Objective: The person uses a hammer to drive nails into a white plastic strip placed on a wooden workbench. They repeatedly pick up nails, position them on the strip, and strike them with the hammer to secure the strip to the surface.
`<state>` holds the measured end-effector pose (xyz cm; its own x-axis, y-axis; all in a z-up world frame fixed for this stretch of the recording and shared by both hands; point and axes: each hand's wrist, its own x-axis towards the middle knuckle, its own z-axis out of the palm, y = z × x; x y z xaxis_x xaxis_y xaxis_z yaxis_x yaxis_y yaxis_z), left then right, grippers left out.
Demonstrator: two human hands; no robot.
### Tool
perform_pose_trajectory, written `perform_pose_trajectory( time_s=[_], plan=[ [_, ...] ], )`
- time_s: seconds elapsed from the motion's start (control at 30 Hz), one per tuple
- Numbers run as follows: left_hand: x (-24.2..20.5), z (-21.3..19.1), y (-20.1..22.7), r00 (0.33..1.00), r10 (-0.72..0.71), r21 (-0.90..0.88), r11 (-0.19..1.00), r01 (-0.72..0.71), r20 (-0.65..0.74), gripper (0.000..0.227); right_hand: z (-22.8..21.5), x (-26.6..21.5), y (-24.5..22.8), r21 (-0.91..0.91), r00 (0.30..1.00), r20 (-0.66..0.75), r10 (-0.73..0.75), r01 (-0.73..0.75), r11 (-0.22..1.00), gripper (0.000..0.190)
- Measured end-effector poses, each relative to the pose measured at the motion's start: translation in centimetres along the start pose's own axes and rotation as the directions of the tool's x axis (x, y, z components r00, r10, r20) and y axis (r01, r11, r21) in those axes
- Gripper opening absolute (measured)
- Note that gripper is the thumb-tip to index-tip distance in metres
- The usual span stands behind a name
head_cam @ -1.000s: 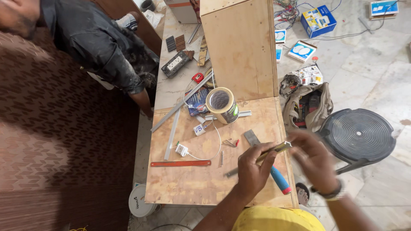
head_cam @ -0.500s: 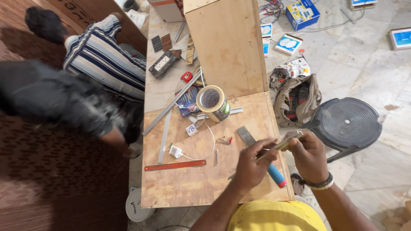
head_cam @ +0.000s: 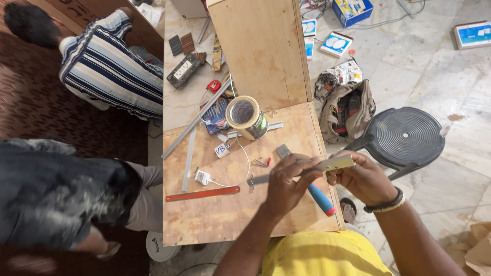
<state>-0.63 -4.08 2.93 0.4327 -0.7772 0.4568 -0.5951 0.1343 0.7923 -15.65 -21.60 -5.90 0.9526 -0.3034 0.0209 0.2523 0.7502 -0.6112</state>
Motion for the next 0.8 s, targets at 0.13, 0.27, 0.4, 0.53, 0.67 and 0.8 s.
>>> perform_pose_trajectory(
  time_s=[0.13,0.27,0.4,0.53,0.67,0.8],
  plan=[
    [1.0,-1.9,0.4,0.990,0.063,0.051,0.996,-0.069,0.124,0.030,-1.3,-0.2,-0.8,-0.054,0.991,0.044,0.124,-0.121,0.991,0.026],
    [1.1,-2.2,0.8,0.984,0.052,-0.003,0.999,-0.052,0.171,0.028,-2.0,0.0,-1.0,-0.076,0.967,0.113,0.228,-0.220,0.973,0.026],
    [0.9,-1.8,1.1,0.983,-0.065,-0.114,0.990,0.085,0.169,0.028,-1.2,0.0,-0.3,0.058,0.967,0.118,0.224,-0.232,0.971,0.025],
    [0.7,-1.9,1.3,0.977,-0.101,-0.067,0.991,0.115,0.186,0.027,-0.6,-0.2,0.2,0.139,0.961,0.120,0.251,-0.266,0.954,0.024],
    [0.9,-1.9,1.3,0.946,-0.221,-0.120,0.960,0.255,0.237,0.031,-1.6,0.1,0.2,0.057,0.960,0.126,0.251,-0.259,0.964,0.031],
    [0.5,-1.8,-0.4,0.909,-0.320,-0.230,0.895,0.382,0.265,0.032,-4.5,1.8,0.2,-0.505,0.985,0.051,0.166,-0.118,0.855,0.036]
  ],
)
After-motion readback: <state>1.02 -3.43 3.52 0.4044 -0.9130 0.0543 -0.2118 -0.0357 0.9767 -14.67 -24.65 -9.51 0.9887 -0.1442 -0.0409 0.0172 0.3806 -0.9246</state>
